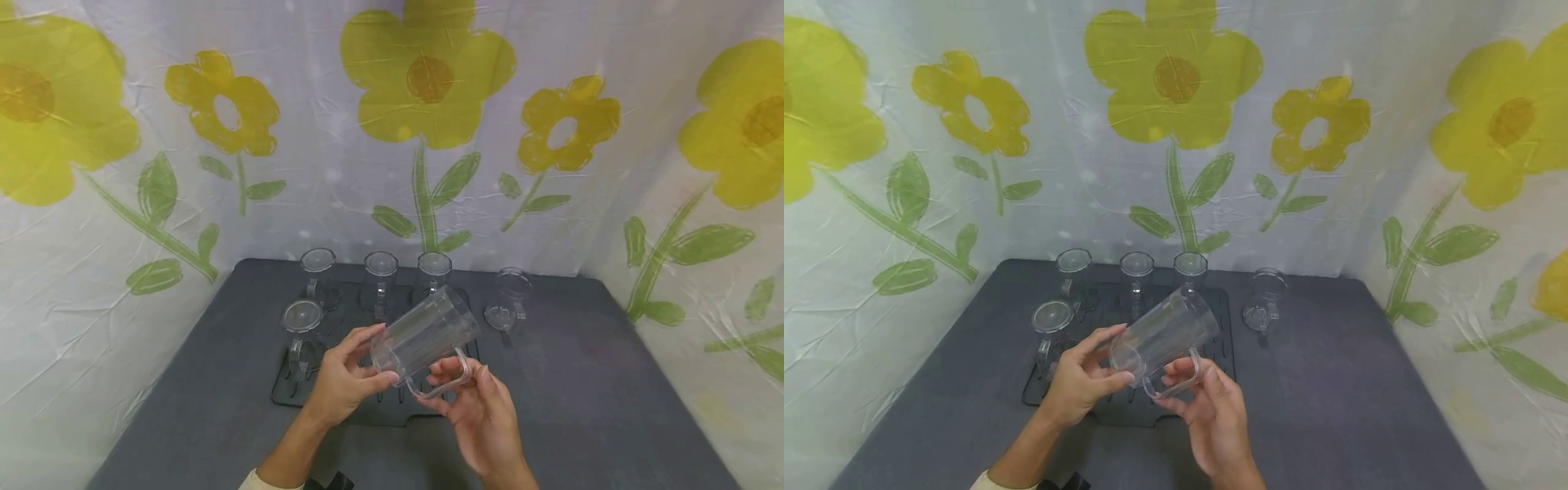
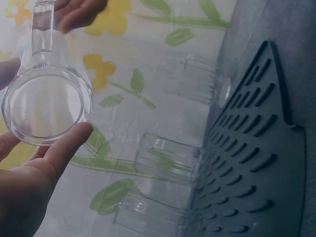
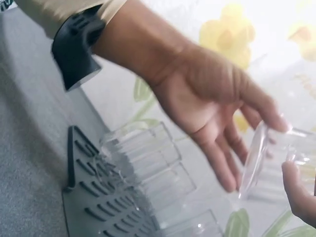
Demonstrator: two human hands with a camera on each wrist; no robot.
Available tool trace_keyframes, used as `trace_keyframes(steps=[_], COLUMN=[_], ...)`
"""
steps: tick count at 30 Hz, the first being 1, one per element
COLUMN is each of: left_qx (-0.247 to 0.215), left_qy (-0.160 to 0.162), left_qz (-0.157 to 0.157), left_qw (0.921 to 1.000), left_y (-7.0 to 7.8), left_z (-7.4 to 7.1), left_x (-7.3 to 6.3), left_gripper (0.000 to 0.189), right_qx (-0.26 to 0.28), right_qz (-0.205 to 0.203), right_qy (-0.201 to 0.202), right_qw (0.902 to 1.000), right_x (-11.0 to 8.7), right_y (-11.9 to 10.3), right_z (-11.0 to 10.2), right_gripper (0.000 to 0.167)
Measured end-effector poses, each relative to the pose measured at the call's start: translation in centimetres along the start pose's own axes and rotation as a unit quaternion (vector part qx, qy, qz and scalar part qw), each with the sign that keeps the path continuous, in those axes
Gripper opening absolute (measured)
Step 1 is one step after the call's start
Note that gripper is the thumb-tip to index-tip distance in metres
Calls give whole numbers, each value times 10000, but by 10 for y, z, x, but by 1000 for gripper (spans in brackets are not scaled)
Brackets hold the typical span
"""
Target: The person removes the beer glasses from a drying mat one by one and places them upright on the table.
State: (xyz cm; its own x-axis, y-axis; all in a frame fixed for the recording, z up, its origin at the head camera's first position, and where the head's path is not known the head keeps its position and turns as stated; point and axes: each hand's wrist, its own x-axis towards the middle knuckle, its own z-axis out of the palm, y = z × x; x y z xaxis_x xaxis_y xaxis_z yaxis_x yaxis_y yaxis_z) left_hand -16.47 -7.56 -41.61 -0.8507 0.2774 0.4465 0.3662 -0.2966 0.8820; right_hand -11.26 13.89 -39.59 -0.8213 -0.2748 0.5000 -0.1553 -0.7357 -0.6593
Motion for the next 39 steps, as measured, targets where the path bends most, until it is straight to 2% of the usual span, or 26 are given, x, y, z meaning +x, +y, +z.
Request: trace_keyframes(steps=[4,10,22,26,29,39], left_qx=[-88,-33,-166,-127,1,915], left_qy=[-102,-177,-232,-271,-300,-319], left_qz=[4,-60,-224,-298,-325,-367], left_qw=[9999,9998,9993,9991,9990,9946], left_y=[-6,-12,-26,-27,-26,-16], left_z=[0,1,3,4,4,4], left_x=[-1,-3,-5,-5,-4,-1], left_gripper=[69,71,73,75,76,74], right_qx=[-43,-564,-1256,-1457,-1605,-2078], right_qz=[221,723,929,936,953,875], right_qy=[36,503,1010,1017,999,1075], right_qw=[9997,9945,9825,9796,9773,9683], right_x=[0,0,-1,-1,-1,-2], right_y=[-4,-9,-6,-7,-8,-15], right_z=[4,11,16,17,18,20], right_gripper=[50,43,29,27,26,22])
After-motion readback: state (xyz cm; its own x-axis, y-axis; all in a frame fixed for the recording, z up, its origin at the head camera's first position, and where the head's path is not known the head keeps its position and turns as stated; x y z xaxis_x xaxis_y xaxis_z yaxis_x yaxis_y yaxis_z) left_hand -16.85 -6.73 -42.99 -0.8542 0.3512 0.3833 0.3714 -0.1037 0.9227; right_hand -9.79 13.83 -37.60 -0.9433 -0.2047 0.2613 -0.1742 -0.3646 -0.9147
